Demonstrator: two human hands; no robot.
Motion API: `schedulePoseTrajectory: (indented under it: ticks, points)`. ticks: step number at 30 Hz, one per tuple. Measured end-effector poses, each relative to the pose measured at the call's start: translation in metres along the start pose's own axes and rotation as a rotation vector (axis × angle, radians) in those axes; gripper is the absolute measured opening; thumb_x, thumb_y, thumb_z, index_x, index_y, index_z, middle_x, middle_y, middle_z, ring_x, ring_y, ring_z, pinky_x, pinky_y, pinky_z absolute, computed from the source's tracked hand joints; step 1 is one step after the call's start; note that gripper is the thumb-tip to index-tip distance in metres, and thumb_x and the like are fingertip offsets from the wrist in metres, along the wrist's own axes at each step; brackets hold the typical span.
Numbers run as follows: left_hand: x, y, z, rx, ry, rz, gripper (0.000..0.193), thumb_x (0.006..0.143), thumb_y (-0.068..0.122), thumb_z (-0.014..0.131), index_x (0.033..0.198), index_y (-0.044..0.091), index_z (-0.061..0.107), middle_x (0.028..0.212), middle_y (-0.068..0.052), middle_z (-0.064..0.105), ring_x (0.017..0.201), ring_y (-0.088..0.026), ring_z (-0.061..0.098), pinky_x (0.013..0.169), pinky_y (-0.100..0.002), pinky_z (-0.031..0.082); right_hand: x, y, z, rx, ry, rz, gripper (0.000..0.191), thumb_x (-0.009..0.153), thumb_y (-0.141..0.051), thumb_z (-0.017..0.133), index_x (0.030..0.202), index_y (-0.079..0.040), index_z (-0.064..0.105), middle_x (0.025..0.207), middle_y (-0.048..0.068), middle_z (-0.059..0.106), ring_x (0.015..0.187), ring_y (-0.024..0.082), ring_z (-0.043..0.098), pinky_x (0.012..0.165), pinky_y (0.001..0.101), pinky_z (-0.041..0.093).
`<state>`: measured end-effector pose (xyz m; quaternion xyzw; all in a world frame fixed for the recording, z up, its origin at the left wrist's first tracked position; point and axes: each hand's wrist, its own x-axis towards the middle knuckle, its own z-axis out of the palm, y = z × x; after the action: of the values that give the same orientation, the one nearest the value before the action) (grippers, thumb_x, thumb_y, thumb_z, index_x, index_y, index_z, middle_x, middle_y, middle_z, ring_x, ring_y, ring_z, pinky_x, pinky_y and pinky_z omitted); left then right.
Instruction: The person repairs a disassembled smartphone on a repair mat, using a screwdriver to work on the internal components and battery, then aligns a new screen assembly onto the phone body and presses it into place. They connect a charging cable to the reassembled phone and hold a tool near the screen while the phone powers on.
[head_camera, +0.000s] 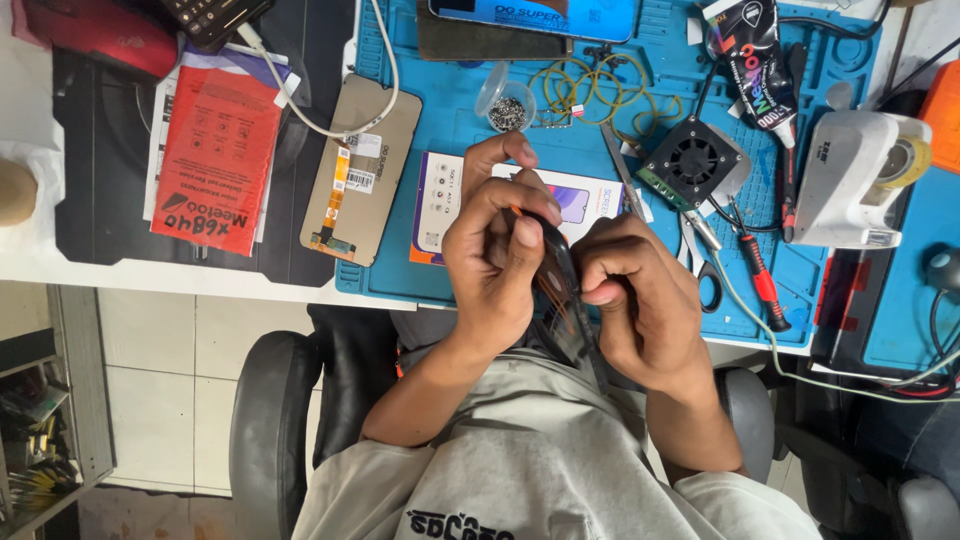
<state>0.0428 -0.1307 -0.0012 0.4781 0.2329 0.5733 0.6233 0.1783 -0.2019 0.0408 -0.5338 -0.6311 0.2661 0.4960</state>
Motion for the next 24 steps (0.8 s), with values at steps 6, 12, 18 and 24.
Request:
schedulePoseTrajectory:
  ticks: [6, 12, 18, 24]
  points:
    - [0.000, 0.003, 0.002, -0.008, 0.021, 0.000, 0.040, 0.112, 0.038, 0.065, 0.104, -0.001, 0.063, 0.135, -0.010, 0.047, 0.090, -0.008, 0.056, 0.085, -0.023, 0.046, -0.002, 0.003, 0.000, 0.229, 0.078, 0.013, 0.015, 0.103, -0.011, 0.070, 0.107, 0.000, 0.061, 0.100, 0.015, 0.067, 0.086, 0.019, 0.067, 0.078, 0.0260, 0.054]
    - [-0.002, 0.009, 0.003, 0.087, 0.044, 0.019, 0.040, 0.110, 0.039, 0.067, 0.103, 0.000, 0.064, 0.134, -0.009, 0.048, 0.089, -0.007, 0.056, 0.080, -0.022, 0.047, 0.003, -0.014, -0.009, -0.003, 0.145, -0.101, 0.021, 0.091, -0.005, 0.082, 0.099, 0.008, 0.067, 0.099, 0.020, 0.072, 0.084, 0.026, 0.076, 0.073, 0.0292, 0.061]
    - [-0.006, 0.014, 0.009, 0.121, 0.077, 0.036, 0.037, 0.111, 0.035, 0.068, 0.105, -0.001, 0.064, 0.132, -0.007, 0.046, 0.087, -0.005, 0.053, 0.077, -0.021, 0.045, 0.005, -0.021, -0.008, -0.040, 0.185, -0.141, 0.019, 0.086, 0.003, 0.082, 0.097, 0.010, 0.068, 0.094, 0.021, 0.072, 0.081, 0.028, 0.077, 0.067, 0.0294, 0.062]
    - [-0.007, 0.018, 0.009, 0.110, 0.072, 0.019, 0.034, 0.111, 0.033, 0.067, 0.108, -0.001, 0.064, 0.132, -0.007, 0.044, 0.088, -0.007, 0.059, 0.080, -0.023, 0.051, 0.000, -0.024, -0.006, -0.090, 0.199, -0.120, 0.018, 0.085, 0.003, 0.083, 0.094, 0.009, 0.069, 0.091, 0.020, 0.071, 0.080, 0.025, 0.075, 0.064, 0.0276, 0.060]
